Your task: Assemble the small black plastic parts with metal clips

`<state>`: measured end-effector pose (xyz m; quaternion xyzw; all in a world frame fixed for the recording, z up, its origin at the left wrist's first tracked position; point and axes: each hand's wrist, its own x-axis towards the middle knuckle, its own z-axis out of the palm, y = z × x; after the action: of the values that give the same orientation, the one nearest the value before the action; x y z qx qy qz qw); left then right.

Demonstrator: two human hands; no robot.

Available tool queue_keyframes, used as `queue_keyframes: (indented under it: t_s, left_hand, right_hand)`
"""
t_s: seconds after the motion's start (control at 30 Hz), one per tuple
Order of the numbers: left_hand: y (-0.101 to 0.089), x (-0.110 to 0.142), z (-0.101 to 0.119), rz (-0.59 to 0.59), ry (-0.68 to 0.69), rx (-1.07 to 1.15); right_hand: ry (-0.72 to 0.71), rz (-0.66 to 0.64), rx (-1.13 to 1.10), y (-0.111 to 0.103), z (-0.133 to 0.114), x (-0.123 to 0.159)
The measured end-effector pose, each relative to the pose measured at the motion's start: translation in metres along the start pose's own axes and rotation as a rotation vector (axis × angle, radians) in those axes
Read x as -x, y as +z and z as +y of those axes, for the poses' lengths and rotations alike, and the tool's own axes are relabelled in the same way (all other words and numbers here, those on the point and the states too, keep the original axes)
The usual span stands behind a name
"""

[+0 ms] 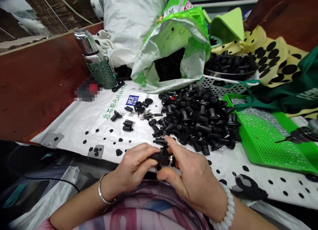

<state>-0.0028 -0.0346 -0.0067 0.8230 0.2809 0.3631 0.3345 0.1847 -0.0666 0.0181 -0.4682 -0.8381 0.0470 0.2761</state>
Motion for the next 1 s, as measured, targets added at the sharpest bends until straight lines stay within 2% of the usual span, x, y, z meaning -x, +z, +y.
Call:
queue_keyframes:
  t_s: [0.07, 0.13, 0.27, 0.3, 0.33, 0.43, 0.5, 0.57, 0.67, 0.73, 0.9, 1.0]
  left_hand:
    - [-0.002, -0.001, 0.000, -0.027, -0.026, 0.020]
    - [-0.001, 0.001, -0.001, -0.039, -0.017, -0.017]
    - [0.007, 0.005, -0.005, 0.009, 0.079, -0.212]
    - [0.008, 0.005, -0.005, 0.017, 0.084, -0.222]
    - [0.009, 0.004, -0.005, 0.021, 0.077, -0.205]
    - [0.006, 0.001, -0.003, 0.010, 0.008, -0.084]
    - [0.005, 0.000, -0.001, -0.016, -0.011, -0.056]
    - [0.005, 0.002, -0.001, -0.014, 0.025, -0.127]
    - [0.009, 0.006, -0.003, 0.027, 0.118, -0.291]
    - [0.013, 0.009, -0.005, 0.033, 0.145, -0.340]
    - [0.016, 0.009, -0.005, 0.080, 0.121, -0.344]
    - [0.013, 0.004, -0.002, 0.084, 0.075, -0.271]
  right_hand:
    - [-0.078, -0.005, 0.032, -0.003, 0.000, 0.000]
    - [-0.080, -0.030, 0.002, -0.003, -0.001, 0.000]
    - [0.229, -0.181, -0.153, -0.001, -0.003, -0.001]
    - [0.266, -0.202, -0.151, -0.001, -0.004, -0.001]
    - [0.257, -0.192, -0.125, -0.002, -0.003, -0.001]
    - [0.055, -0.077, -0.029, -0.003, -0.003, 0.002]
    - [-0.013, -0.044, -0.043, -0.003, -0.003, 0.004]
    - [0.093, -0.093, -0.148, -0.002, -0.004, 0.004]
    - [0.382, -0.262, -0.380, -0.001, -0.006, 0.001]
    - [0.509, -0.318, -0.497, 0.002, -0.008, -0.001]
    - [0.721, -0.340, -0.776, 0.017, -0.007, 0.000]
    - [0.734, -0.361, -0.815, 0.015, -0.001, -0.001]
